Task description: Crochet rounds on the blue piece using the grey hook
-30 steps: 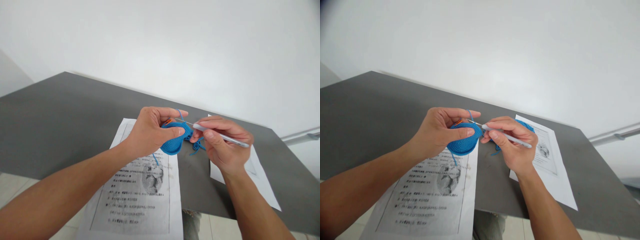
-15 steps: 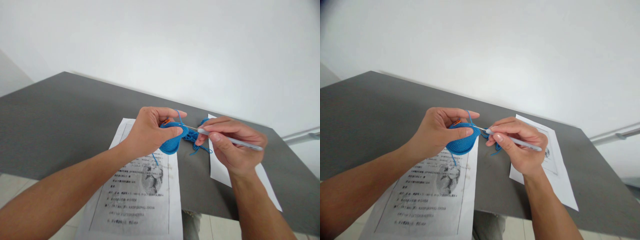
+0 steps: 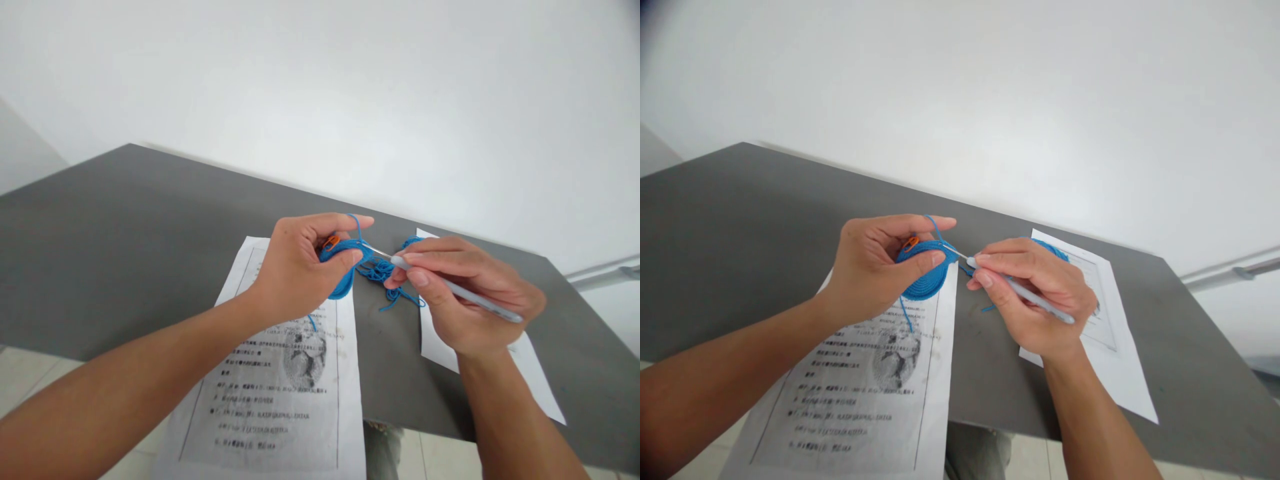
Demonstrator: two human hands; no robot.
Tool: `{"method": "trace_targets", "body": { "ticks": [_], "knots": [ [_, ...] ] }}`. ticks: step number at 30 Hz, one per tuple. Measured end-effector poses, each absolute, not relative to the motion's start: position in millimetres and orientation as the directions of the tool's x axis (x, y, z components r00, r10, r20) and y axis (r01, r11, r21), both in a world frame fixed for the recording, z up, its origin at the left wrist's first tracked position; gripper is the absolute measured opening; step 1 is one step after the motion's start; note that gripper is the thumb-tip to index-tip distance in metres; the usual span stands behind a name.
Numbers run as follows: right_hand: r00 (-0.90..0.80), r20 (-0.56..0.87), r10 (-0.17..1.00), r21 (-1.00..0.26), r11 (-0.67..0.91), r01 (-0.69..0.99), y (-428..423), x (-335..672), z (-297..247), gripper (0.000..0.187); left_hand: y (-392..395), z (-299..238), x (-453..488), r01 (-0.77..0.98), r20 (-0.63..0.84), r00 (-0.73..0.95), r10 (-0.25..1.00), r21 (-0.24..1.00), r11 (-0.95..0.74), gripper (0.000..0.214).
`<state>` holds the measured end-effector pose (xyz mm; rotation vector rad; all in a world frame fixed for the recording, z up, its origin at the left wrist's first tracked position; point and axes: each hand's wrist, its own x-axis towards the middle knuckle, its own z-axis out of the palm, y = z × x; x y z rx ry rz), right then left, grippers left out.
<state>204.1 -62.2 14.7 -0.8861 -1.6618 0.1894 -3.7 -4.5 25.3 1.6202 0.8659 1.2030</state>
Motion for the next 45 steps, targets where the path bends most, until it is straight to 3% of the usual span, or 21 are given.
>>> {"method": "trace_targets", "body": {
  "ticks": [11,18,24,28,33,36,41,45],
  "knots": [
    [0.004,0.789,0.614,-0.525,0.671,0.523,-65.6,187.6,9.5,0.035,-5.6,12.7,-1.8,0.15,0.491,0.207,0.846,0.839,-0.524,0.03],
    [0.028,0.812,0.583,-0.492,0.658,0.57,-62.6,170.0,1.8,0.031,-2.9,15.2,-0.3,0.139,0.489,0.144,0.86,0.851,-0.507,0.026],
    [0.033,0.813,0.582,-0.492,0.654,0.575,-57.6,165.6,-0.9,0.026,-7.7,20.1,0.9,0.126,0.49,0.236,0.839,0.841,-0.526,0.024],
    [0.103,0.801,0.589,-0.561,0.68,0.472,-57.4,163.6,-1.3,0.028,-10.5,23.2,-1.0,0.052,0.449,0.238,0.861,0.88,-0.473,0.023],
    [0.165,0.715,0.68,-0.694,0.661,0.286,-58.9,155.7,1.4,0.024,-11.7,23.8,-3.5,-0.126,0.382,0.227,0.896,0.924,-0.362,0.028],
    [0.144,0.741,0.656,-0.667,0.694,0.271,-58.8,154.7,-0.1,0.027,-11.7,23.2,-3.0,-0.258,0.331,0.267,0.905,0.929,-0.264,0.03],
    [0.07,0.784,0.617,-0.603,0.729,0.324,-59.0,162.6,-6.2,0.04,-10.8,22.1,0.5,-0.354,0.325,0.232,0.917,0.906,-0.231,0.009],
    [0.032,0.807,0.589,-0.557,0.743,0.371,-58.6,166.6,-7.5,0.041,-5.7,18.0,1.6,-0.462,0.349,0.219,0.911,0.859,-0.219,0.027]
  ]
}}
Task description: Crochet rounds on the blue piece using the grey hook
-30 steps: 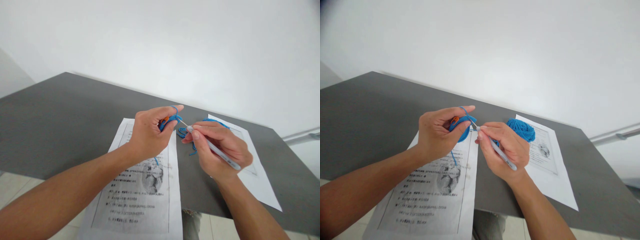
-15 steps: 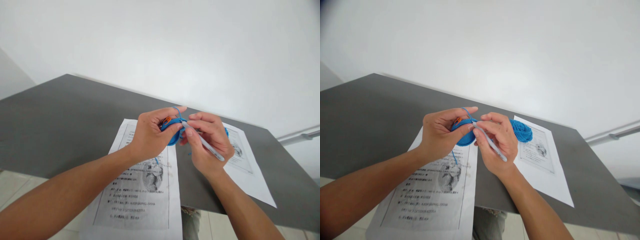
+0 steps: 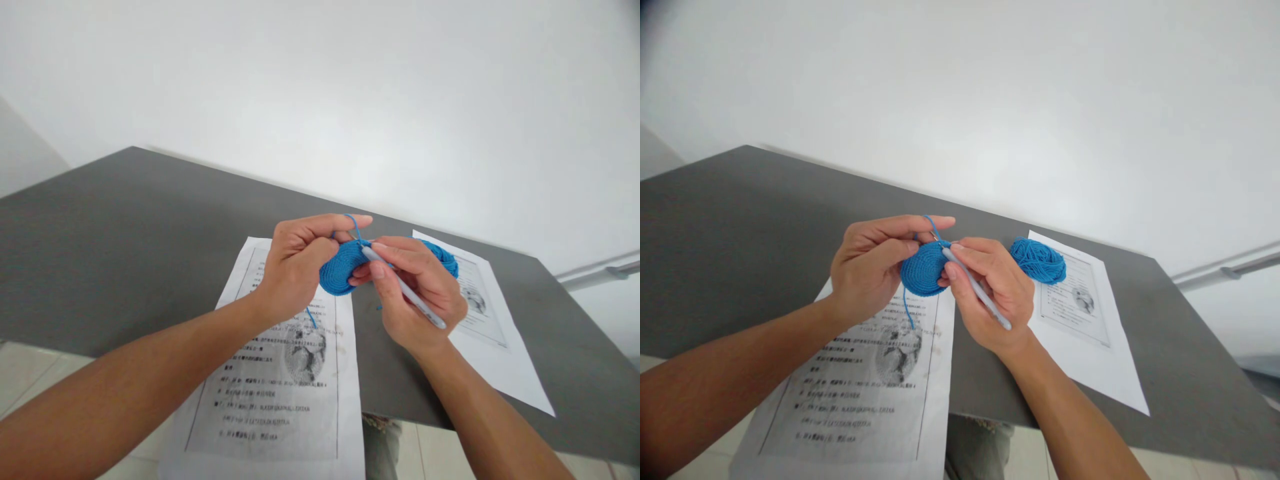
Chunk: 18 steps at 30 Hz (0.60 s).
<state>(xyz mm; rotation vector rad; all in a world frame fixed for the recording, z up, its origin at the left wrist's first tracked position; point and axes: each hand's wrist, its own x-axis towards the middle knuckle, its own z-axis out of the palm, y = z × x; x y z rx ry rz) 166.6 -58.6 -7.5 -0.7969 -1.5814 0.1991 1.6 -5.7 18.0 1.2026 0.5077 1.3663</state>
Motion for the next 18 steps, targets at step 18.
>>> {"method": "trace_targets", "body": {
  "ticks": [18],
  "knots": [
    [0.19,0.732,0.654,-0.68,0.685,0.26,-55.2,156.2,2.9,0.016,-7.6,20.4,4.9,-0.167,0.379,0.236,0.895,0.923,-0.346,0.037]
  ]
}}
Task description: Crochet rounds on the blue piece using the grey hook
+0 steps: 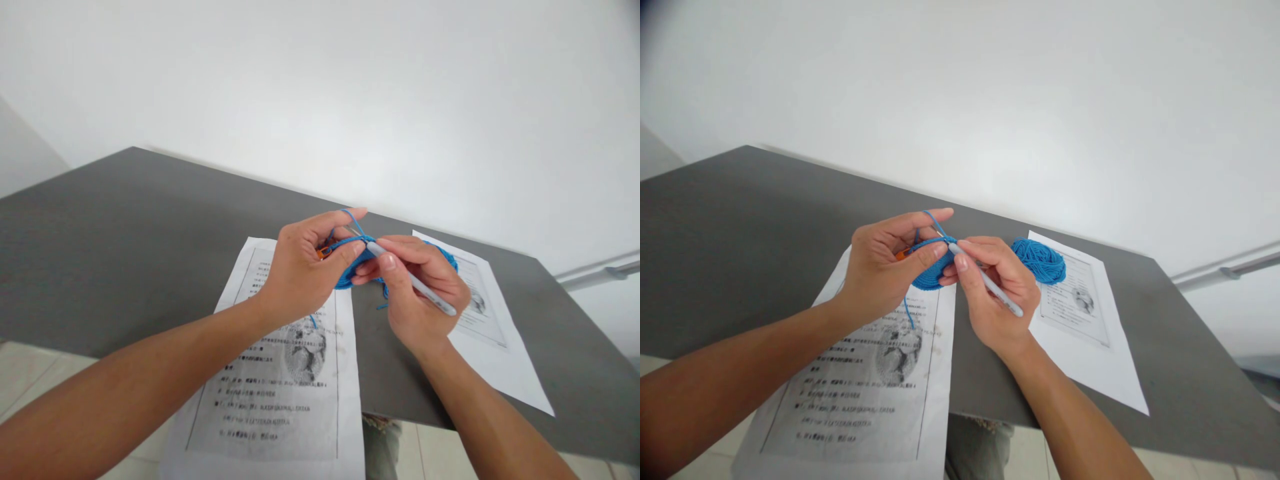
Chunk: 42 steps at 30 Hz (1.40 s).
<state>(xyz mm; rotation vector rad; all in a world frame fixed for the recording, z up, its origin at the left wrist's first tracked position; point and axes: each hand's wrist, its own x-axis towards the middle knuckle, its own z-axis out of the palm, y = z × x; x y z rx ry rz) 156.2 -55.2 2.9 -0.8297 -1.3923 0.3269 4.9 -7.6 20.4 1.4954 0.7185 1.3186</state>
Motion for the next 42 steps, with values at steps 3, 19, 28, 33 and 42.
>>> {"method": "trace_targets", "body": {
  "ticks": [3,19,28,33,42],
  "knots": [
    [0.225,0.674,0.704,-0.739,0.647,0.189,-54.8,155.3,6.4,0.007,-6.5,20.9,3.3,-0.09,0.418,0.22,0.881,0.908,-0.409,0.038],
    [0.126,0.739,0.662,-0.662,0.68,0.315,-57.7,164.0,4.8,0.021,-9.6,23.3,3.4,-0.137,0.313,0.245,0.918,0.948,-0.286,0.046],
    [0.014,0.833,0.553,-0.474,0.7,0.534,-58.9,166.8,0.4,0.031,-4.8,18.1,6.0,-0.498,0.098,0.331,0.939,0.863,0.085,0.047],
    [-0.253,0.897,0.364,-0.041,0.637,0.77,-67.6,166.1,6.4,0.056,-2.9,26.3,2.7,-0.554,0.024,0.395,0.918,0.803,0.218,0.043],
    [-0.296,0.904,0.308,0.0,0.693,0.721,-65.2,178.2,7.0,0.061,-2.8,30.8,-2.8,-0.556,0.097,0.388,0.917,0.818,0.148,0.036]
  ]
}}
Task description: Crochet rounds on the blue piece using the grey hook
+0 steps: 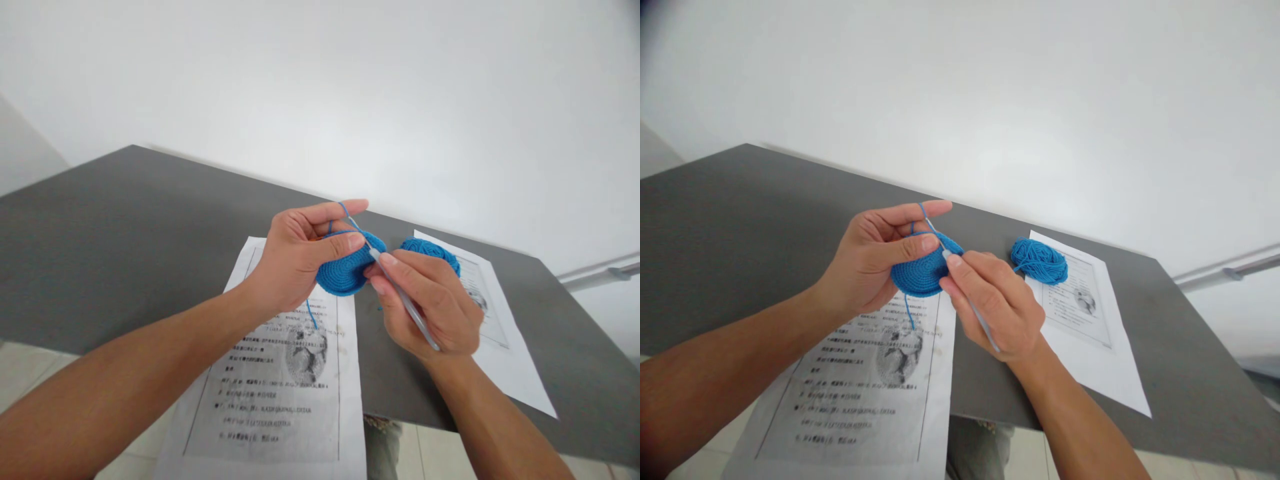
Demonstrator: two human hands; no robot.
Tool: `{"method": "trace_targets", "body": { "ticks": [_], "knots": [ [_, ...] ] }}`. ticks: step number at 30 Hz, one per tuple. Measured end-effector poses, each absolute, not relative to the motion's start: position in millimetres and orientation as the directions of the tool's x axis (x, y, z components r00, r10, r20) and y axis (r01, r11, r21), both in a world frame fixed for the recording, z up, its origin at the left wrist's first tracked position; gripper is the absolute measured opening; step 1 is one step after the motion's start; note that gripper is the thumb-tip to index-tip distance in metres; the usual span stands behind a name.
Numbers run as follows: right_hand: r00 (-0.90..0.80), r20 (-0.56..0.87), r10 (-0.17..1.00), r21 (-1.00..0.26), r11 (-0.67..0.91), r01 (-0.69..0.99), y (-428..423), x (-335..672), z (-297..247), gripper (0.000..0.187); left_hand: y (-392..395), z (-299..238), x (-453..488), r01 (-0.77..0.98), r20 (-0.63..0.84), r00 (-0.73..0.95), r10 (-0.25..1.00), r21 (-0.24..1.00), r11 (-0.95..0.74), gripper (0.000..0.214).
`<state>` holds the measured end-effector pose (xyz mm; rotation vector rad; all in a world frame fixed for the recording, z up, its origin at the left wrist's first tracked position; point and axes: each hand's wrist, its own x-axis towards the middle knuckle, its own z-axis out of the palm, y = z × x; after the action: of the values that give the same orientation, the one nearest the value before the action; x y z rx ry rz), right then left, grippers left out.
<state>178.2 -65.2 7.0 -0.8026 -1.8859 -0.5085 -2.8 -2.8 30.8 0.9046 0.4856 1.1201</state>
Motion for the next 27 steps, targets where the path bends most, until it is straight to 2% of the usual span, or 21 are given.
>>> {"method": "trace_targets", "body": {
  "ticks": [7,11,16,20,24,27],
  "knots": [
    [-0.361,0.881,0.307,-0.001,0.764,0.646,-59.2,188.0,13.1,0.065,1.3,28.3,-2.9,-0.519,0.104,0.365,0.925,0.848,0.109,0.044],
    [-0.43,0.844,0.32,0.046,0.756,0.653,-58.9,194.1,17.2,0.06,4.6,23.5,-4.1,-0.453,0.128,0.335,0.934,0.89,0.041,0.043],
    [-0.54,0.789,0.294,0.165,0.745,0.646,-59.6,198.7,21.8,0.05,9.3,22.7,-8.6,-0.292,0.18,0.312,0.933,0.953,-0.087,0.042],
    [-0.58,0.751,0.315,0.191,0.738,0.647,-60.8,201.5,24.1,0.044,12.6,25.2,-12.6,-0.141,0.193,0.32,0.928,0.978,-0.155,0.042],
    [-0.62,0.713,0.328,0.207,0.746,0.633,-62.4,206.9,24.4,0.038,14.2,28.5,-14.7,0.013,0.253,0.323,0.912,0.962,-0.272,0.039],
    [-0.661,0.684,0.31,0.248,0.753,0.609,-64.0,211.8,23.6,0.036,14.8,31.1,-15.6,0.113,0.293,0.347,0.891,0.93,-0.35,0.027]
  ]
}}
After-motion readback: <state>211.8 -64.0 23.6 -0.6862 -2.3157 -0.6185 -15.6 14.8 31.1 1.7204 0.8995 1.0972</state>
